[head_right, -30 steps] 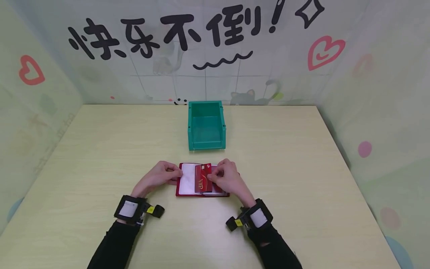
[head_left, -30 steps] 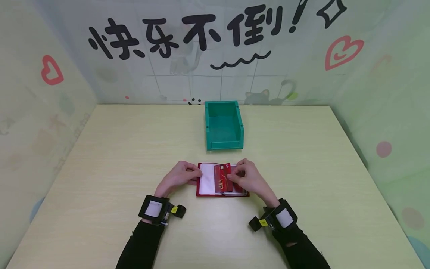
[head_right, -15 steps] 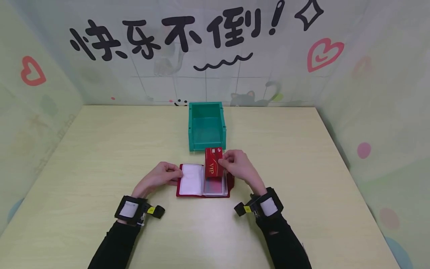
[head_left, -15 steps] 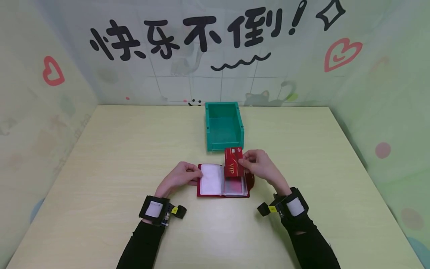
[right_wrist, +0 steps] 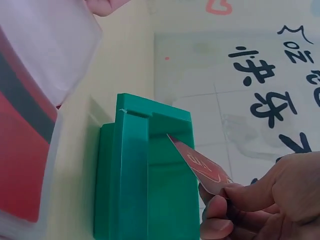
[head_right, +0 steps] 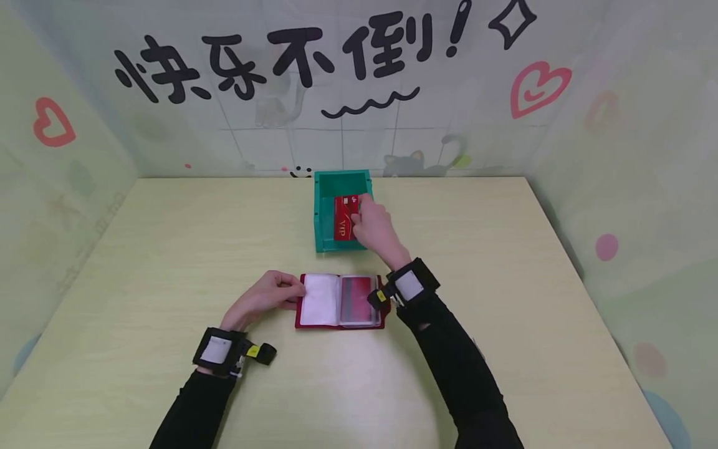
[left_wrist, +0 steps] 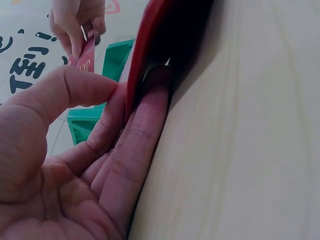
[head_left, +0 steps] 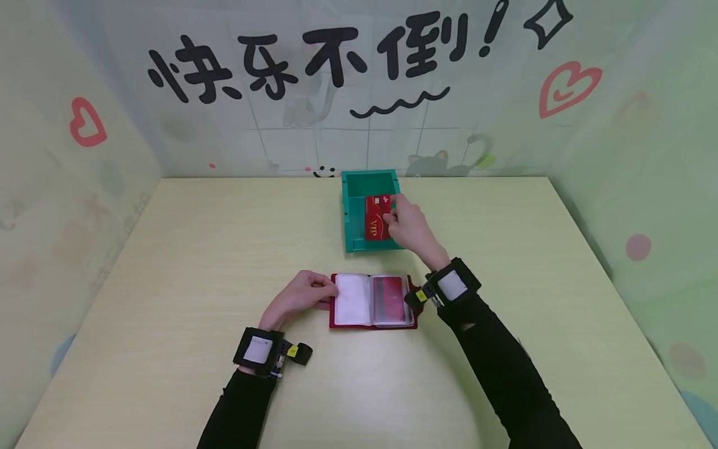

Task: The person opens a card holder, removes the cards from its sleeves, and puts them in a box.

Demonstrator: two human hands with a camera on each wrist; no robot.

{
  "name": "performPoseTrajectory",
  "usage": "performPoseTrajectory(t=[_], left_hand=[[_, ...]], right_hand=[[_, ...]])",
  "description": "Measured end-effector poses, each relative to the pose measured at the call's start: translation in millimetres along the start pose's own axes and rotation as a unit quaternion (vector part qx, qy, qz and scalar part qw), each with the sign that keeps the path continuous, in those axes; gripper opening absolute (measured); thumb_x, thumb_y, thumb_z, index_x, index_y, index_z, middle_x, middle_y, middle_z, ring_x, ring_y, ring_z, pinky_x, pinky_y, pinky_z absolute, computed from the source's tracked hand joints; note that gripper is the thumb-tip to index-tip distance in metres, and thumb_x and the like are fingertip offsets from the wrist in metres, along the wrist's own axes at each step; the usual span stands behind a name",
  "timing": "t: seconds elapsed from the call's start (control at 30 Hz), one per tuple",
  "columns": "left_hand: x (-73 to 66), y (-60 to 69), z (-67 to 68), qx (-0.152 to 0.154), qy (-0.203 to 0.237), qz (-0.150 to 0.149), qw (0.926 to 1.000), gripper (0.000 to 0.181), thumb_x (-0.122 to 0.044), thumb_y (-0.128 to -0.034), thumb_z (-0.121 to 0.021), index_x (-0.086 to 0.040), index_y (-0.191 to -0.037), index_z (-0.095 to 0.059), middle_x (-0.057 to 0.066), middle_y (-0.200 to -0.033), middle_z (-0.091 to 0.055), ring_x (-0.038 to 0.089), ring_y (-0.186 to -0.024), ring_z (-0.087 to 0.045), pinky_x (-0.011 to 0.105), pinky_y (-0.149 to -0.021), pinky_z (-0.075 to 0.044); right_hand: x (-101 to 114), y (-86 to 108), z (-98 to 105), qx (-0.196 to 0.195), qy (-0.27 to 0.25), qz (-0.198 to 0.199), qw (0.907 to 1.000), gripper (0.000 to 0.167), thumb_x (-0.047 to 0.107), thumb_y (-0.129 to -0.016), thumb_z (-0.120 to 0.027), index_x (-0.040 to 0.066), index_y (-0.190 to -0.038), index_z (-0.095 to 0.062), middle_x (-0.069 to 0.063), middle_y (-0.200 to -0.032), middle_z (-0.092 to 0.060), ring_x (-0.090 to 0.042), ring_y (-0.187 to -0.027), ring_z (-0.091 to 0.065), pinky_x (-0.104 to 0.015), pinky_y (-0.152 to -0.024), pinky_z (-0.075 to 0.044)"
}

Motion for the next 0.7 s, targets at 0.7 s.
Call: performPoseTrajectory(t=[0.7], left_hand=[[-0.7,0.1,0.4,-0.001,0.0,0.001,1.0,0.022,-0.014,-0.0968,-0.065,0.005,-0.106,-0.071,0.015,-0.108,-0.068,0.017,-0.085,-0.065,0.032,-0.084,-0.062]], right_hand=[[-15.0,-48.5,-64.2,0.063,0.12,-0.063,0.9888,0.028,0.008,-0.098,-0.059,-0.004,-0.123,-0.053,-0.024,-0.124,-0.063,-0.035,-0.105,-0.062,-0.041,-0.08,-0.053]])
Point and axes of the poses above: each hand's wrist, its own y-axis away from the middle knuckle, its own z-axis out of the back of the hand, x = y × z, the point moved 8 cm from there along -y, towards the middle knuckle
